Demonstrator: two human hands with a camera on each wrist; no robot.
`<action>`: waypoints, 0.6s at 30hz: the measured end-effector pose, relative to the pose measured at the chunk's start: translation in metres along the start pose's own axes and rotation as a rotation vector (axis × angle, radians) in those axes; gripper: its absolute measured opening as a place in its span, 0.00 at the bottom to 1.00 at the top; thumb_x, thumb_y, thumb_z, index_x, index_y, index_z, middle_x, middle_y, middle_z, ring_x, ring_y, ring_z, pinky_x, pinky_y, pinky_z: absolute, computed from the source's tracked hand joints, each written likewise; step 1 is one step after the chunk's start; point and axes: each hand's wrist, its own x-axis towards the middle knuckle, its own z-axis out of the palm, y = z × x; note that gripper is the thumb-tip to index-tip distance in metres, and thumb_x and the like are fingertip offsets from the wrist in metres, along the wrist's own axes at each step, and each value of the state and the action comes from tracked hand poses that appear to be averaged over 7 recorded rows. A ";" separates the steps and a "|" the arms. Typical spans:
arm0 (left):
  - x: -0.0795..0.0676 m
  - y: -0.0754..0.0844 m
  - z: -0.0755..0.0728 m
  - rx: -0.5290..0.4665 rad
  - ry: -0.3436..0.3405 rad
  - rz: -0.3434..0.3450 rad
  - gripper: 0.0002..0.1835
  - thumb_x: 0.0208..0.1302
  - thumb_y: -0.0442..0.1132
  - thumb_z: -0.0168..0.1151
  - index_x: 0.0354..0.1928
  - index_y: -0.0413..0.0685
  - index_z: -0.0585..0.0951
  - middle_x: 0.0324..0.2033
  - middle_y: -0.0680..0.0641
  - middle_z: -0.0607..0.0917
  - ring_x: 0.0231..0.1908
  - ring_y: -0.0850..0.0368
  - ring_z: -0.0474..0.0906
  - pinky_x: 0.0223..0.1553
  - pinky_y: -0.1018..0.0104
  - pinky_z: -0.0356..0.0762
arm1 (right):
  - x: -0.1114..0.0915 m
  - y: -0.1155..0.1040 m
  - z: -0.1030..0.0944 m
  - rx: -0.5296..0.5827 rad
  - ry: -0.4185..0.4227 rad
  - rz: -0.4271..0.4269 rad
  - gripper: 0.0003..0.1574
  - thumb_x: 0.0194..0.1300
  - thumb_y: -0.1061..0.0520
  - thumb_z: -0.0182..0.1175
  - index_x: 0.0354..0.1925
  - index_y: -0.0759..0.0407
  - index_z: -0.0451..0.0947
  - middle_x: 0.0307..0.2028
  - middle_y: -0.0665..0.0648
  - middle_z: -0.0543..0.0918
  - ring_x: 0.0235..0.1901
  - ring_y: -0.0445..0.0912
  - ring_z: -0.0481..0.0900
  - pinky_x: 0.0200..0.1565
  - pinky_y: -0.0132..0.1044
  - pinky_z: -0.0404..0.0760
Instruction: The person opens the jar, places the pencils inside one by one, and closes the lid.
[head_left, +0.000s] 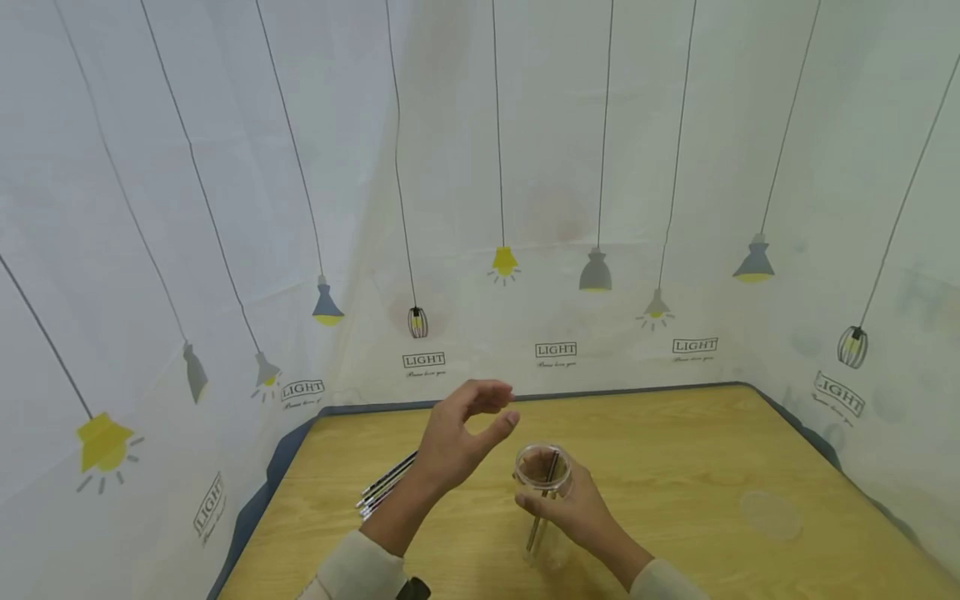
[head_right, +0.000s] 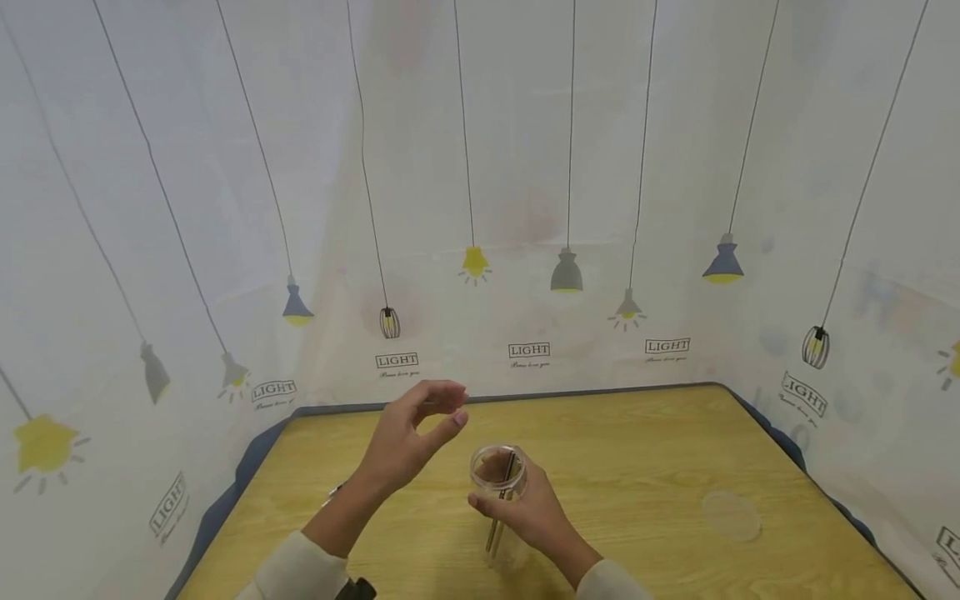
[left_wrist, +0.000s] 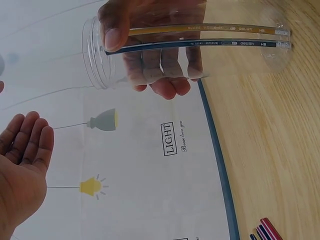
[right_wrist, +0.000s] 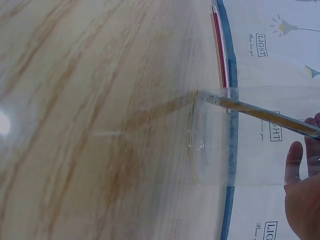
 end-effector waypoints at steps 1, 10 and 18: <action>0.000 0.000 0.000 0.001 0.001 0.002 0.22 0.78 0.49 0.70 0.67 0.53 0.83 0.61 0.48 0.90 0.63 0.56 0.87 0.71 0.46 0.82 | 0.000 0.000 0.000 0.001 0.000 -0.001 0.35 0.70 0.54 0.76 0.70 0.52 0.75 0.60 0.55 0.89 0.61 0.45 0.85 0.69 0.56 0.77; 0.000 0.001 0.001 -0.006 0.005 0.036 0.20 0.78 0.49 0.71 0.66 0.54 0.84 0.59 0.50 0.90 0.61 0.57 0.87 0.69 0.50 0.84 | -0.001 0.002 0.000 0.004 0.000 0.014 0.39 0.70 0.53 0.76 0.74 0.53 0.73 0.64 0.55 0.87 0.65 0.46 0.84 0.75 0.71 0.73; -0.001 0.004 0.000 -0.012 0.003 0.046 0.19 0.77 0.48 0.71 0.65 0.54 0.84 0.57 0.52 0.90 0.60 0.56 0.87 0.68 0.50 0.84 | 0.000 0.002 0.002 0.001 -0.017 0.006 0.40 0.70 0.53 0.76 0.74 0.58 0.72 0.66 0.60 0.86 0.69 0.60 0.81 0.75 0.73 0.71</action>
